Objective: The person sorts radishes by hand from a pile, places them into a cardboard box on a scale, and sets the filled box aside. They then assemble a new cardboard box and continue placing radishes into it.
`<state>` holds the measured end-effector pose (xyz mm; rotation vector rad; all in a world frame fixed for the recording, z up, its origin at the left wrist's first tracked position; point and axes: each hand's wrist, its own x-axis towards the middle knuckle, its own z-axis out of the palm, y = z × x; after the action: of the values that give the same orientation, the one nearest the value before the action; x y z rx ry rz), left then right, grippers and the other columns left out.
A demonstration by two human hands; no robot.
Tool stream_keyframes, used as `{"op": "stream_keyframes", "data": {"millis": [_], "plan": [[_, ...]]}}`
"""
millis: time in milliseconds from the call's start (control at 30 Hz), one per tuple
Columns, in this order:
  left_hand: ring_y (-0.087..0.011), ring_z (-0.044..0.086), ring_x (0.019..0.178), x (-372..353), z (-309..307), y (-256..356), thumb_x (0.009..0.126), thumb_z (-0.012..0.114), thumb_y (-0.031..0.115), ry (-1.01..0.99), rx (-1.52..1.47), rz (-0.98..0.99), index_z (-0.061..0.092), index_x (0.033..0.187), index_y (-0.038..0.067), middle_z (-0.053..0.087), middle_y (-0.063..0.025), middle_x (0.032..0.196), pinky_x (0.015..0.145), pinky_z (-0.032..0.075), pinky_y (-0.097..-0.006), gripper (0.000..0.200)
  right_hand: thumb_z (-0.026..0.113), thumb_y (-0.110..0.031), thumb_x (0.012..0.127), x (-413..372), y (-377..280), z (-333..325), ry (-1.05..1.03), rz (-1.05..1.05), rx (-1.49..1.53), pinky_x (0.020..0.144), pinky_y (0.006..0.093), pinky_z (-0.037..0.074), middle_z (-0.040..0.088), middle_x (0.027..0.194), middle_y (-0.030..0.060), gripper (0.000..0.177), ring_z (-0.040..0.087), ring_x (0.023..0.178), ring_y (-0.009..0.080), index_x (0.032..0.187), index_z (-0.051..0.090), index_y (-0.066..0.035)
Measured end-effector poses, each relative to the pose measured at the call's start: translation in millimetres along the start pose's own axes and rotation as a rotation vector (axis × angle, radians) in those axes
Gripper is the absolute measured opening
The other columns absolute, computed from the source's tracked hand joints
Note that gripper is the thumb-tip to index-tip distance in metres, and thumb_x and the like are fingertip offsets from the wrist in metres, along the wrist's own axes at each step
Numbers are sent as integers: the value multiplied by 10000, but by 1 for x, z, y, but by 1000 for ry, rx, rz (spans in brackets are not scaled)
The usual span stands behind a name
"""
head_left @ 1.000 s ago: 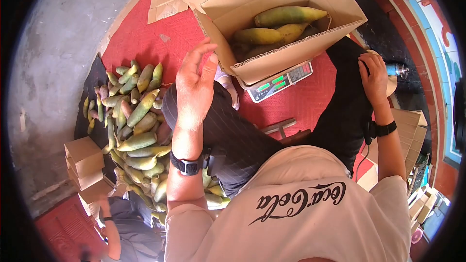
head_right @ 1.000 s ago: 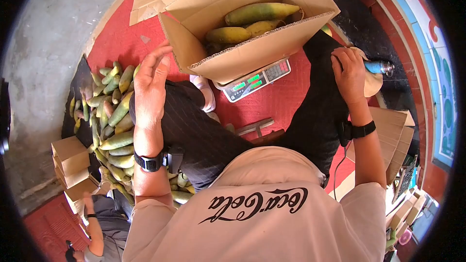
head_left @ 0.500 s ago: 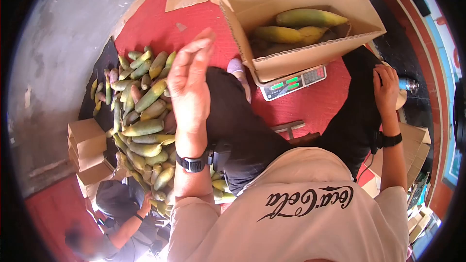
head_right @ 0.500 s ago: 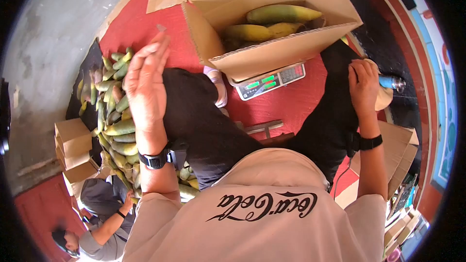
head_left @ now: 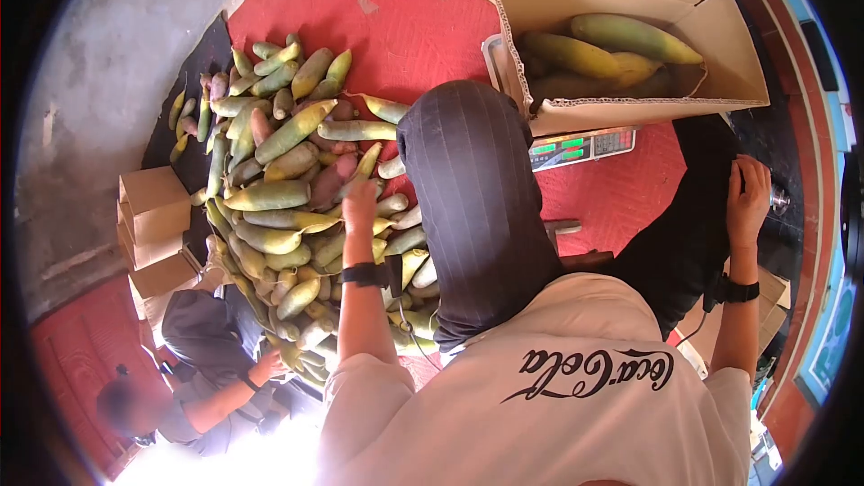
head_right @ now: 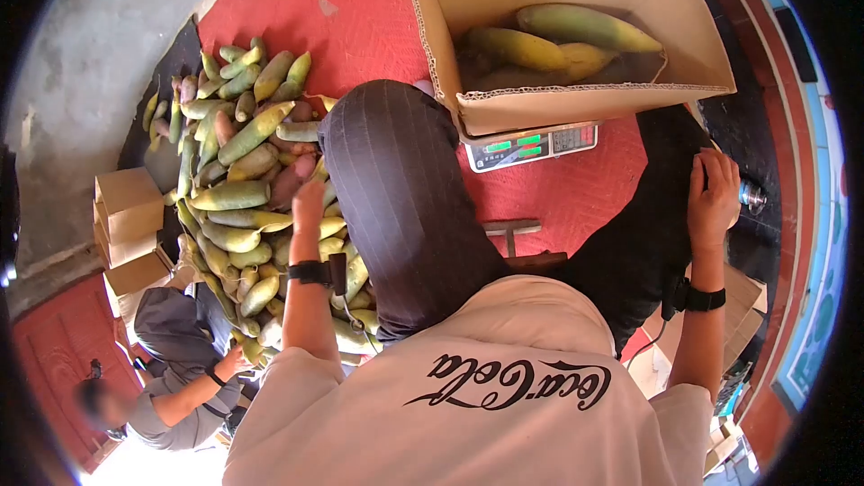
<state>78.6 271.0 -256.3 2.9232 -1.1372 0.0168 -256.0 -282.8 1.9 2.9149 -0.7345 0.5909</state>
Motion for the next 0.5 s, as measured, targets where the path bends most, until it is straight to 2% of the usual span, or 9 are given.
{"op": "stream_keyframes", "data": {"millis": [33,67,100,200,233,333,367,433,500], "plan": [[-297,612,833,0,4,13,820,548,156,-344,98,-27,624,888,96,637,-90,956,707,510,-399,119,589,-35,841,0,1,0,-8,13,-9,805,389,457,625,957,127,56,574,906,312,880,592,6],[-308,610,877,-4,10,24,809,561,193,-417,-223,-265,631,921,86,639,-100,992,745,504,-409,170,589,-35,841,0,1,0,-12,9,-12,805,389,457,625,957,127,56,574,906,312,880,592,6],[-319,607,921,-13,21,30,799,573,229,-480,-547,-504,638,955,76,641,-111,1029,784,498,-420,228,588,-37,844,0,2,0,-18,4,-27,802,385,458,624,954,125,56,575,904,308,881,592,5],[-325,594,1001,-17,38,47,778,593,293,-381,-651,-643,639,1024,51,634,-141,1074,877,470,-415,349,587,-41,848,0,4,1,-30,-1,-48,798,381,460,623,951,121,56,576,900,304,884,591,2],[-325,582,1051,-16,39,49,786,598,303,-435,-590,-638,619,1090,26,619,-173,1109,939,440,-398,412,586,-42,849,0,4,2,-38,2,-52,796,380,460,622,950,119,56,576,899,303,887,591,0],[-328,518,1149,14,25,55,798,595,314,-499,-545,-714,570,1165,37,558,-183,1227,985,407,-391,460,583,-43,853,-1,5,3,-53,21,-84,793,376,458,619,948,117,56,574,894,302,891,590,-2],[-328,518,1149,9,69,48,798,595,314,-501,-548,-713,570,1165,37,558,-183,1227,985,407,-391,460,583,-43,853,-2,6,4,-55,21,-87,793,376,458,619,948,117,56,574,894,302,891,590,-2],[-323,411,1261,9,153,5,806,599,336,-439,-288,-348,485,1273,58,453,-171,1357,1048,346,-385,555,580,-49,857,-2,7,4,-50,16,-99,794,379,456,614,952,117,59,572,895,303,896,591,-5],[-311,351,1302,34,117,33,809,603,353,-397,-337,-426,450,1310,73,410,-162,1391,1073,312,-384,593,578,-46,855,-4,8,4,-66,33,-108,797,381,454,612,953,119,60,570,895,306,899,591,-7]]}}
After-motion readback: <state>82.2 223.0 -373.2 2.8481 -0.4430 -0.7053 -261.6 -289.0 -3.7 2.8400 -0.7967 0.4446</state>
